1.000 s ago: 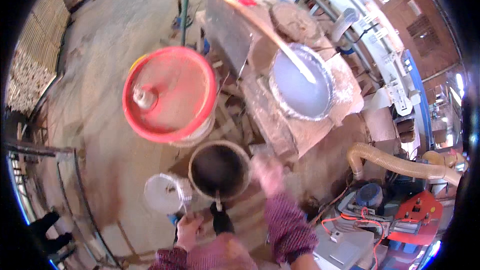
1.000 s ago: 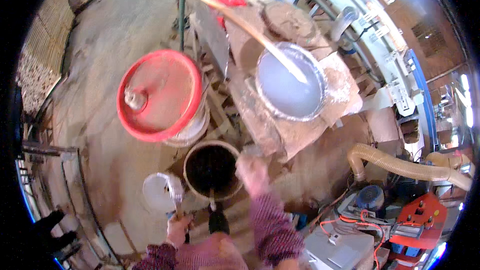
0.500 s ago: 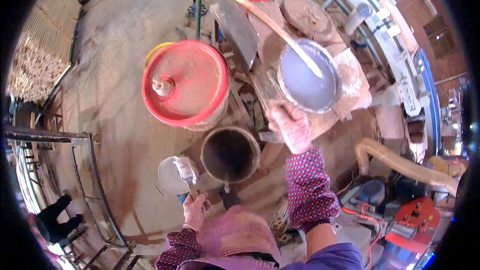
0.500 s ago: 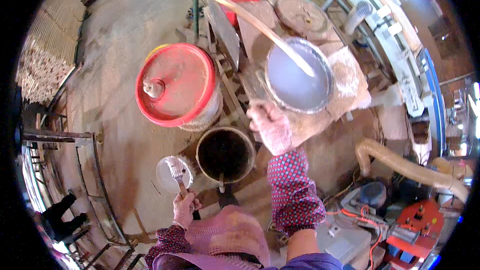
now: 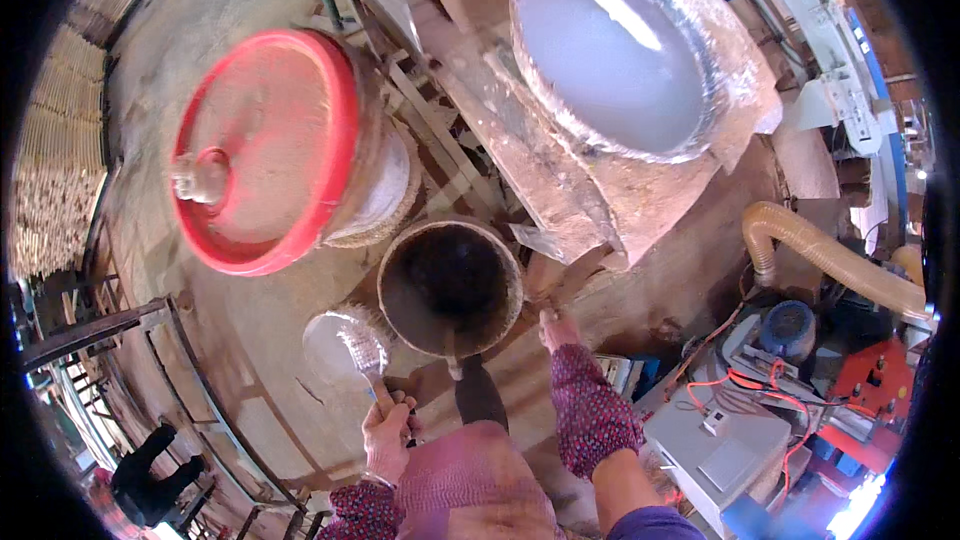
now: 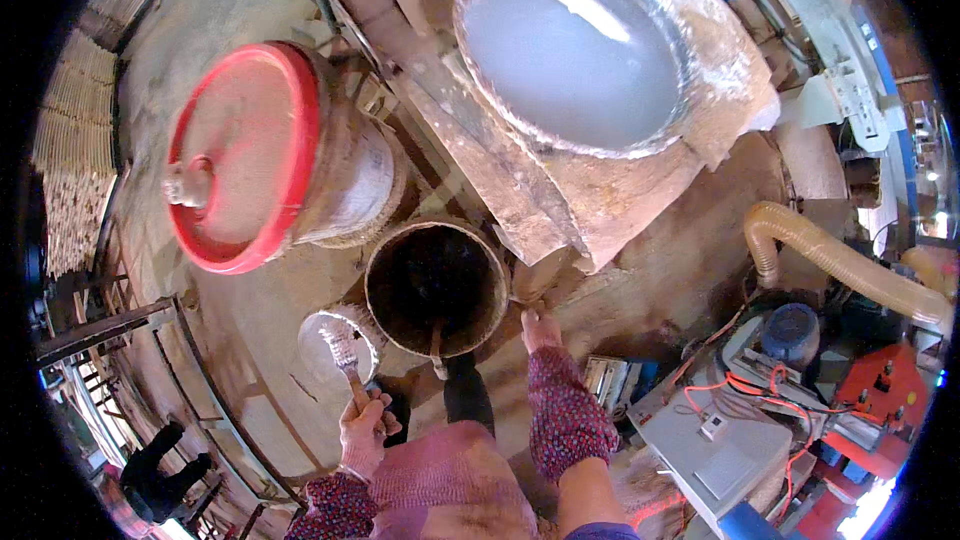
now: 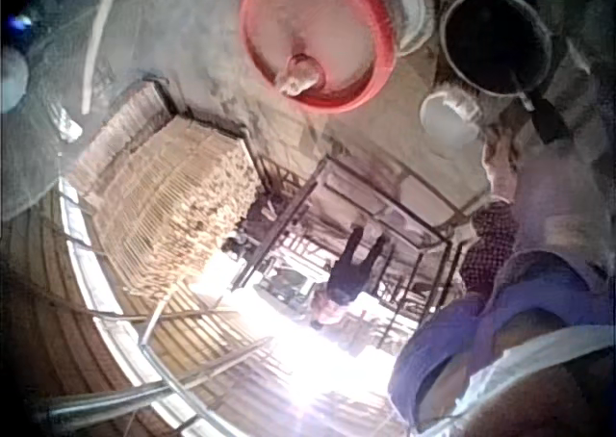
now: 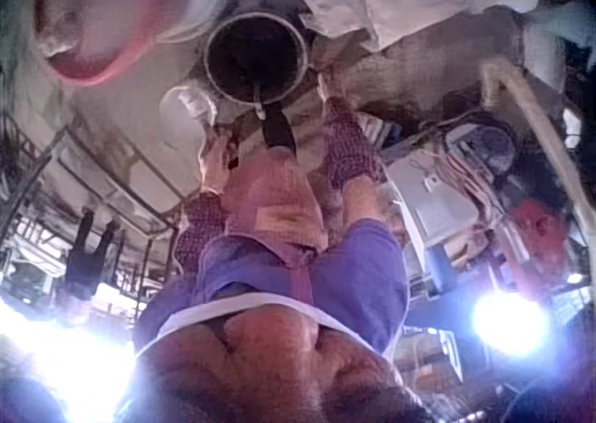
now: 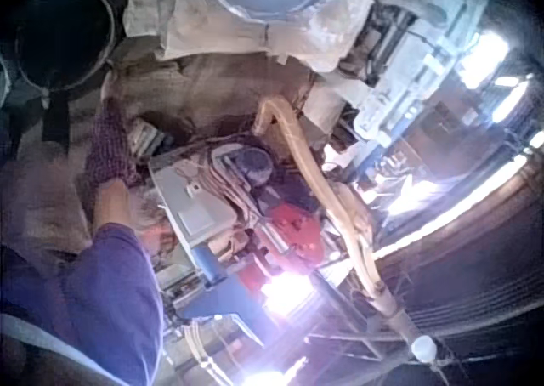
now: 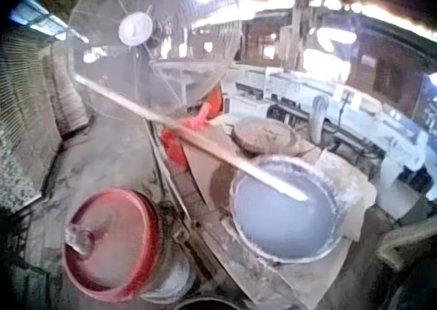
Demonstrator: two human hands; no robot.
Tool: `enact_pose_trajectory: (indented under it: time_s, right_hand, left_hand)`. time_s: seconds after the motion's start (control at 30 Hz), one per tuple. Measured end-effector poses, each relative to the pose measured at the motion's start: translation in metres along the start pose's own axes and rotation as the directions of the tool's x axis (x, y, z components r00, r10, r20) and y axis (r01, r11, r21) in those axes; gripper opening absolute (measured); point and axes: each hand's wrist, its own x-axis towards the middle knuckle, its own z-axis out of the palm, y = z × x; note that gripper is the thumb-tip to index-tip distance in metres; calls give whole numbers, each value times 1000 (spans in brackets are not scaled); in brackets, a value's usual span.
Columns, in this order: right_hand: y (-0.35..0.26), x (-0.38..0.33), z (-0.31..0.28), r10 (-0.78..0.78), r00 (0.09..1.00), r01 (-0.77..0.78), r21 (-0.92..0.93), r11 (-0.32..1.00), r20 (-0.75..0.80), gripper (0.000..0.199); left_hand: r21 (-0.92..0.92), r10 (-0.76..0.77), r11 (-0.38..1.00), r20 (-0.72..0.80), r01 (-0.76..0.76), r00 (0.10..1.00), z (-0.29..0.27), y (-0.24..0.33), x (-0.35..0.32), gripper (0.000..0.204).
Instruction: The person pours a white liquid from a bucket into a larger container, then uses a brush to stir the mixture. They also add a dark liquid from a smaller container and continue stirring the combined substances.
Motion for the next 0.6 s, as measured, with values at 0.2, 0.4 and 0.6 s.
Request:
enact_pose_trajectory:
  time_s: [0.2, 0.4, 0.6]
  right_hand:
    - [-46, 101, 45, -243, 964, 121, -634, 764, -110, 38]
    - [-100, 135, 76, -373, 925, 150, -824, 546, -79, 38]
    - [-116, 151, 76, -392, 911, 102, -851, 516, -129, 40]
  left_hand:
    - [-13, 17, 1000, -87, -18, 996, 3, -18, 29, 23]
    - [-46, 50, 997, -107, -55, 993, -22, -39, 54, 28]
    - [-81, 55, 994, -131, -66, 990, -49, -60, 67, 29]
